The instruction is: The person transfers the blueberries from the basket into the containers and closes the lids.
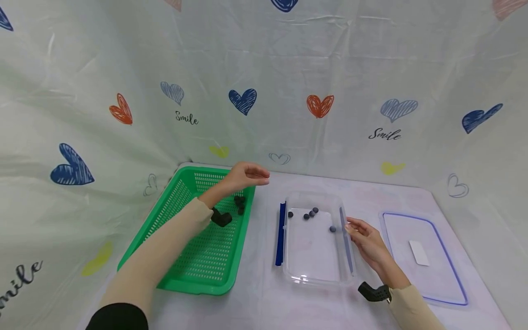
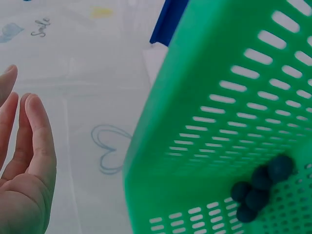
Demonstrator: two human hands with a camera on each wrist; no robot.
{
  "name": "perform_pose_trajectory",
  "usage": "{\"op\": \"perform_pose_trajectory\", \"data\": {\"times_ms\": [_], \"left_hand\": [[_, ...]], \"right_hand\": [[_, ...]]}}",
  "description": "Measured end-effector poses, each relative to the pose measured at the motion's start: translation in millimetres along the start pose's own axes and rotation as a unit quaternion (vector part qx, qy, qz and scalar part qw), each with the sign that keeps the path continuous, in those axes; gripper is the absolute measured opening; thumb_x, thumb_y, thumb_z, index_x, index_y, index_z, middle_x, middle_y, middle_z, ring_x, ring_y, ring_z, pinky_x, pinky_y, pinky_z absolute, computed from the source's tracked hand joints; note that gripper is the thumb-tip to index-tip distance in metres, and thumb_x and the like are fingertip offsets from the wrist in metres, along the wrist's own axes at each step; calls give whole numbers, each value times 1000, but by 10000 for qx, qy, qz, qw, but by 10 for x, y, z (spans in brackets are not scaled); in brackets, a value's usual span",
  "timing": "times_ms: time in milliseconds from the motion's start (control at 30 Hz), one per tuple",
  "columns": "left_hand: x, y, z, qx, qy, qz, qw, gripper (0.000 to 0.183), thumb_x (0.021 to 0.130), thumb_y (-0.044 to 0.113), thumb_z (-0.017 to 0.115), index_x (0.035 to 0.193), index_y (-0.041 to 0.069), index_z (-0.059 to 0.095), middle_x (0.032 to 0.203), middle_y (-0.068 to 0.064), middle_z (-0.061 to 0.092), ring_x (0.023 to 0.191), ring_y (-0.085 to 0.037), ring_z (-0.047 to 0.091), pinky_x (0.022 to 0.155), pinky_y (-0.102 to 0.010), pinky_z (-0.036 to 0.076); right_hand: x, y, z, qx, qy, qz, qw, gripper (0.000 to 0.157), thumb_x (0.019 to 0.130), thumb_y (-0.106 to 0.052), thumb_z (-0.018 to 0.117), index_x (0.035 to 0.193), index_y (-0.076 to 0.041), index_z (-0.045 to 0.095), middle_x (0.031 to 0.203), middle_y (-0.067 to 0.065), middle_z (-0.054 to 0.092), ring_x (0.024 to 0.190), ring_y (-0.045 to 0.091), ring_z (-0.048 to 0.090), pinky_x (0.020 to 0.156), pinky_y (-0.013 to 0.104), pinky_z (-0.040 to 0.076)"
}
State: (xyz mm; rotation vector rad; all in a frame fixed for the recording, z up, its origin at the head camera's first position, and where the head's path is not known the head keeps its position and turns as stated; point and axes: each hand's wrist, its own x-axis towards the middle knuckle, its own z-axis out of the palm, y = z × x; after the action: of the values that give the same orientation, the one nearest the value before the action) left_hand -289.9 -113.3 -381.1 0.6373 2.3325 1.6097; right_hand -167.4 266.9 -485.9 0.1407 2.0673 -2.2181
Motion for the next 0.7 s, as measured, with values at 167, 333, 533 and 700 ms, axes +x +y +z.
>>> {"op": "perform_pose_trajectory", "data": {"times_ms": [167, 333, 533, 700], "left_hand": [[-48, -90, -106, -85, 62, 0, 9999, 31, 80, 25, 73, 106, 10, 67, 109, -9, 64, 96, -17, 62, 85, -34, 50], [-102, -148, -167, -145, 139, -148, 9997, 33, 81, 24, 72, 108, 8, 66, 111, -8, 63, 97, -18, 62, 88, -41, 47], [-167, -260, -219, -77, 172, -218, 9996, 36, 81, 21, 72, 110, 3, 65, 114, -11, 62, 102, -22, 59, 91, -38, 46], [-275, -292, -253, -36, 88, -385, 9992, 38, 83, 16, 70, 115, -3, 61, 115, -17, 60, 103, -28, 58, 91, -40, 46]], "right_hand": [[3, -5, -10, -4, -14, 29, 10000, 44, 89, -12, 61, 127, 5, 47, 92, -4, 56, 77, 4, 52, 68, 17, 47], [2, -9, -9, -6, -11, 21, 10000, 43, 90, -12, 61, 127, 5, 47, 93, -4, 56, 78, 4, 53, 68, 17, 47], [9, 0, -15, 16, -33, -65, 10000, 42, 91, -8, 58, 127, 8, 44, 93, -3, 57, 78, 4, 53, 68, 17, 48], [2, 3, -19, 9, -119, -89, 9999, 42, 92, -7, 57, 127, 9, 42, 94, -4, 56, 78, 4, 53, 68, 17, 48]]}}
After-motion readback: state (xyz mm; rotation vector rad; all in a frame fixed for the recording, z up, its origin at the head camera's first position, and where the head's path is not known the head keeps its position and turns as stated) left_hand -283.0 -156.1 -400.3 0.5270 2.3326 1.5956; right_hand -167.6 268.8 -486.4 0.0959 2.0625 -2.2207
